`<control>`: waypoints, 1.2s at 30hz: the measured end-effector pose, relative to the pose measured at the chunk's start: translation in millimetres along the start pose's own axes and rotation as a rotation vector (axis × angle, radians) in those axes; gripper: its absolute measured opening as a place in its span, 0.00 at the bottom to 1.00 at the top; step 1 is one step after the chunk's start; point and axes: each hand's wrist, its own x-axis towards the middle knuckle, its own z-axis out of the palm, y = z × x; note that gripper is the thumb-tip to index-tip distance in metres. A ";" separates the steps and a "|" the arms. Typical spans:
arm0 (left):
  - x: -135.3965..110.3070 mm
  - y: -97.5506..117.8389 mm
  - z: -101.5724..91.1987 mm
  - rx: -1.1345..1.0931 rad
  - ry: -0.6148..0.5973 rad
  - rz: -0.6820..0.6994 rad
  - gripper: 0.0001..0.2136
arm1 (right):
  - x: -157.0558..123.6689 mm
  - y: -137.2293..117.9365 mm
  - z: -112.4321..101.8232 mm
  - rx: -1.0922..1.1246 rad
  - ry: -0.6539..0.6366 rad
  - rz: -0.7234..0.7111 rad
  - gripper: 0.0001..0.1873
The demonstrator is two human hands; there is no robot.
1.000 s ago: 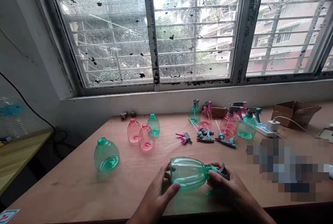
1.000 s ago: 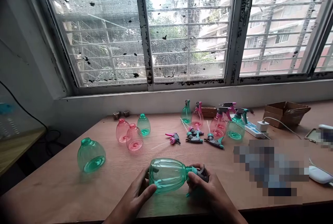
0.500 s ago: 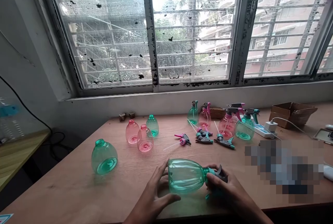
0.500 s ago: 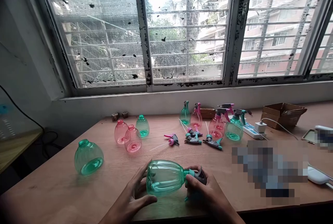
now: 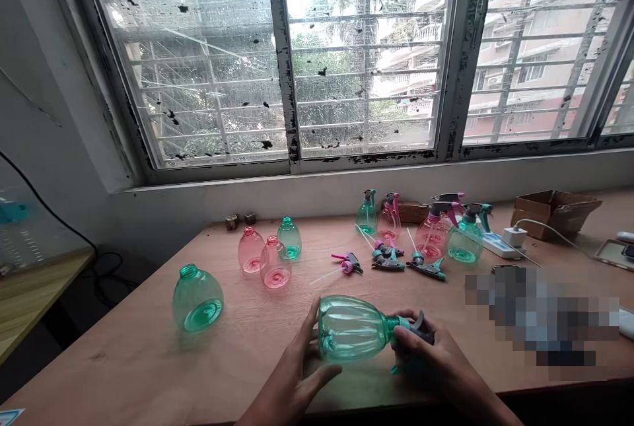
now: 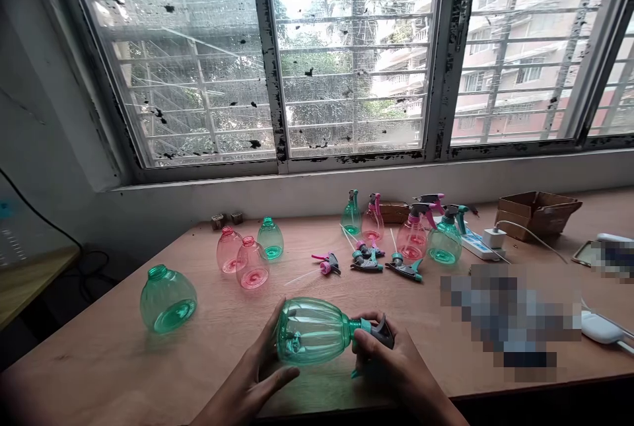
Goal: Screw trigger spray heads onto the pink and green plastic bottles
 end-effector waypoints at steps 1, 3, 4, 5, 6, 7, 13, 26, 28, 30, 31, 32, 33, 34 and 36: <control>-0.6 -0.8 -0.3 0.005 -0.010 -0.005 0.43 | 0.1 0.1 -0.4 0.000 -0.009 0.007 0.28; -1.4 -1.4 -1.3 0.019 -0.004 -0.025 0.45 | 0.2 0.0 -1.1 -0.023 -0.033 0.017 0.27; -1.5 -1.2 -1.9 0.022 0.003 -0.036 0.45 | 0.1 -0.3 -1.4 -0.044 -0.043 0.019 0.27; -1.2 -0.7 -2.5 0.025 0.005 -0.041 0.44 | 0.1 -0.7 -1.6 -0.063 -0.051 0.020 0.27; -0.8 -0.3 -2.9 0.025 0.004 -0.040 0.42 | 0.0 -1.1 -1.8 -0.073 -0.054 0.020 0.27; -0.1 -0.3 -3.2 0.023 0.001 -0.036 0.40 | 0.0 -1.5 -1.8 -0.072 -0.054 0.021 0.28; 2.3 -11.3 -2.5 -0.022 -0.015 -0.004 0.47 | 0.5 -1.5 -2.2 -0.022 -0.058 0.029 0.28; -0.3 -1.9 -1.4 -0.011 -0.052 -0.018 0.46 | 0.9 -0.9 -2.8 -0.029 -0.062 0.029 0.29; -0.9 -4.8 -2.8 -0.006 -0.070 -0.024 0.46 | 0.9 -0.9 -3.2 -0.034 -0.069 0.023 0.28; -0.4 -5.9 -4.8 0.009 -0.066 -0.028 0.44 | 1.3 0.0 -3.9 -0.037 -0.088 0.013 0.28; 0.1 -5.7 -5.7 0.014 -0.066 -0.019 0.41 | 1.7 0.7 -4.2 -0.035 -0.097 0.010 0.28; 0.5 -5.1 -6.3 0.021 -0.072 -0.008 0.39 | 2.2 1.3 -4.5 -0.028 -0.104 0.008 0.27; 0.8 -4.6 -6.5 0.028 -0.080 -0.001 0.37 | 2.7 1.7 -4.7 -0.017 -0.107 0.008 0.27; 0.9 -4.3 -6.4 0.035 -0.080 -0.004 0.37 | 3.2 2.0 -4.9 -0.004 -0.108 0.006 0.27; 0.1 -5.2 -5.2 0.049 -0.072 -0.028 0.40 | 4.2 2.2 -4.8 0.032 -0.102 0.003 0.25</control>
